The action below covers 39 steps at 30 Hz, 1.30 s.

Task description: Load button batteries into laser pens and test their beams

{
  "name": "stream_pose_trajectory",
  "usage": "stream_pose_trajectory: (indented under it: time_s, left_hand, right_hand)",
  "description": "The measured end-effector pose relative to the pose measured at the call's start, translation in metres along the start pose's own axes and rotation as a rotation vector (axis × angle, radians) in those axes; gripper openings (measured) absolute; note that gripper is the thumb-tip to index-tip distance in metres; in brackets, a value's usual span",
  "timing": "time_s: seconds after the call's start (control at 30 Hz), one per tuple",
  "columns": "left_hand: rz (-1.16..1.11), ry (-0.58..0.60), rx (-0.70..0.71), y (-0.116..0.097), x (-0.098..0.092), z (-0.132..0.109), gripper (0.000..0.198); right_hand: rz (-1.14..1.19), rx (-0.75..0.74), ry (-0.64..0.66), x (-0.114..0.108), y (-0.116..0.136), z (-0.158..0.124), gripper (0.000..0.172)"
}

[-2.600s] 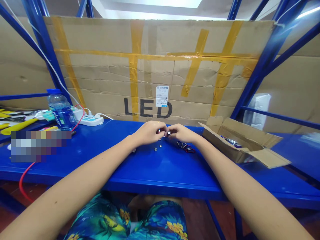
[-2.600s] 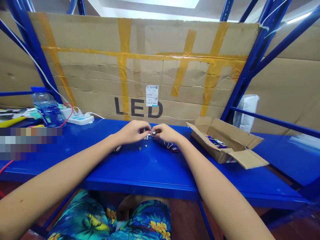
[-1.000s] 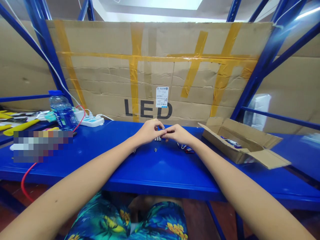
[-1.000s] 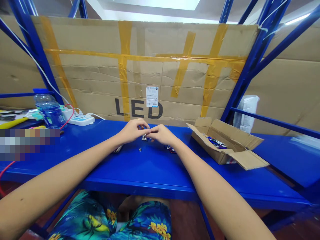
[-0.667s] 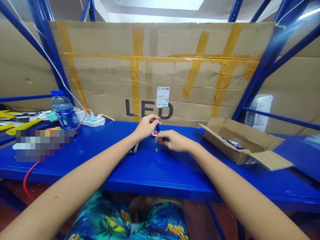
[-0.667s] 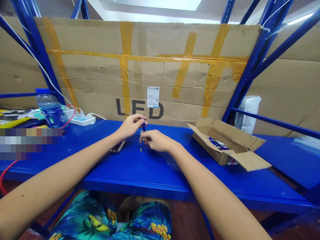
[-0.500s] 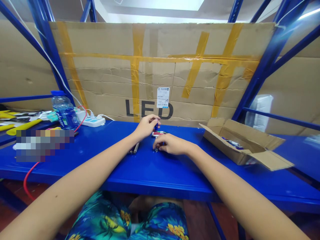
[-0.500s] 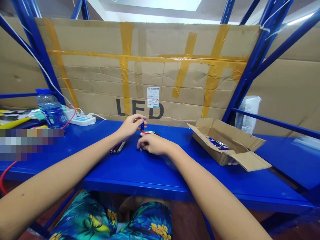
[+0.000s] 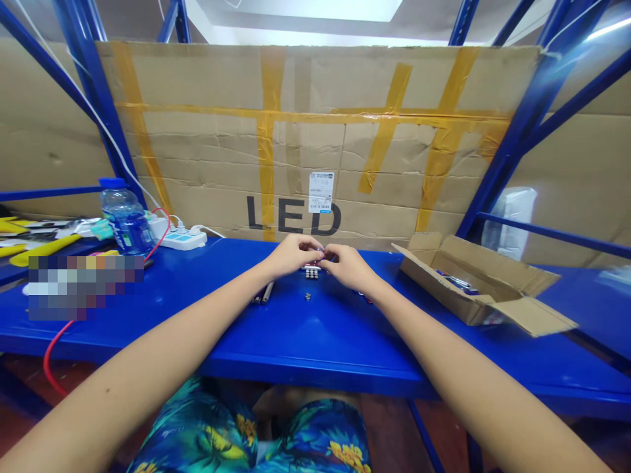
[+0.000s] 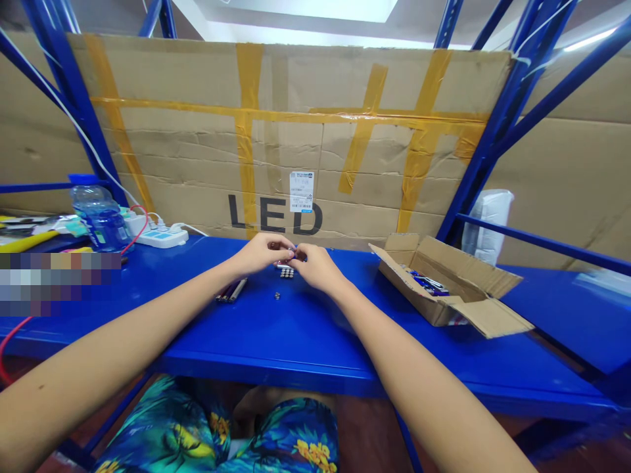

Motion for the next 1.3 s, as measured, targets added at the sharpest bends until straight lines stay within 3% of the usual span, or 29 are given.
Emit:
stream_pose_trajectory:
  time_s: [0.13, 0.17, 0.3, 0.47, 0.57, 0.77, 0.83, 1.03, 1.3]
  left_hand:
    - [0.193, 0.045, 0.020, -0.004, -0.003, -0.004, 0.028]
    - [0.264, 0.092, 0.027, -0.005, -0.002, -0.006, 0.027]
    - [0.444, 0.541, -0.011, 0.000, 0.026, -0.030, 0.012]
    - [0.604, 0.646, -0.052, 0.007, 0.035, -0.042, 0.012]
    - [0.618, 0.578, 0.026, 0.002, 0.033, -0.036, 0.011]
    - [0.465, 0.119, 0.162, -0.020, 0.000, -0.010, 0.014]
    - [0.388, 0.030, 0.166, -0.024, -0.007, -0.007, 0.013]
    - [0.336, 0.066, 0.170, -0.024, -0.003, -0.008, 0.008]
    - [0.261, 0.039, 0.115, -0.020, -0.008, -0.006, 0.005]
  right_hand:
    - [-0.089, -0.027, 0.065, 0.001, -0.003, 0.000, 0.013]
    - [-0.111, -0.030, 0.070, 0.001, -0.005, 0.000, 0.013]
    - [-0.159, -0.039, 0.066, -0.002, -0.011, 0.002, 0.013]
    - [-0.148, -0.077, 0.074, -0.002, -0.009, 0.002, 0.014]
    - [-0.098, -0.084, 0.127, 0.001, -0.007, 0.001, 0.014]
    - [-0.037, -0.096, 0.196, 0.009, -0.003, -0.003, 0.009]
    - [0.006, -0.103, 0.223, 0.013, -0.002, -0.004, 0.011]
    - [0.116, -0.034, 0.255, 0.021, -0.009, -0.004, 0.014]
    - [0.174, -0.148, -0.011, -0.004, -0.005, 0.004, 0.014]
Point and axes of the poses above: each hand's wrist, its own z-axis towards the middle knuckle, its own x-axis out of the palm, y = z × x, the point moved 9 cm from there along z, towards the middle knuckle, and after that the axes turned 7 degrees about -y, right-handed, at the moved point
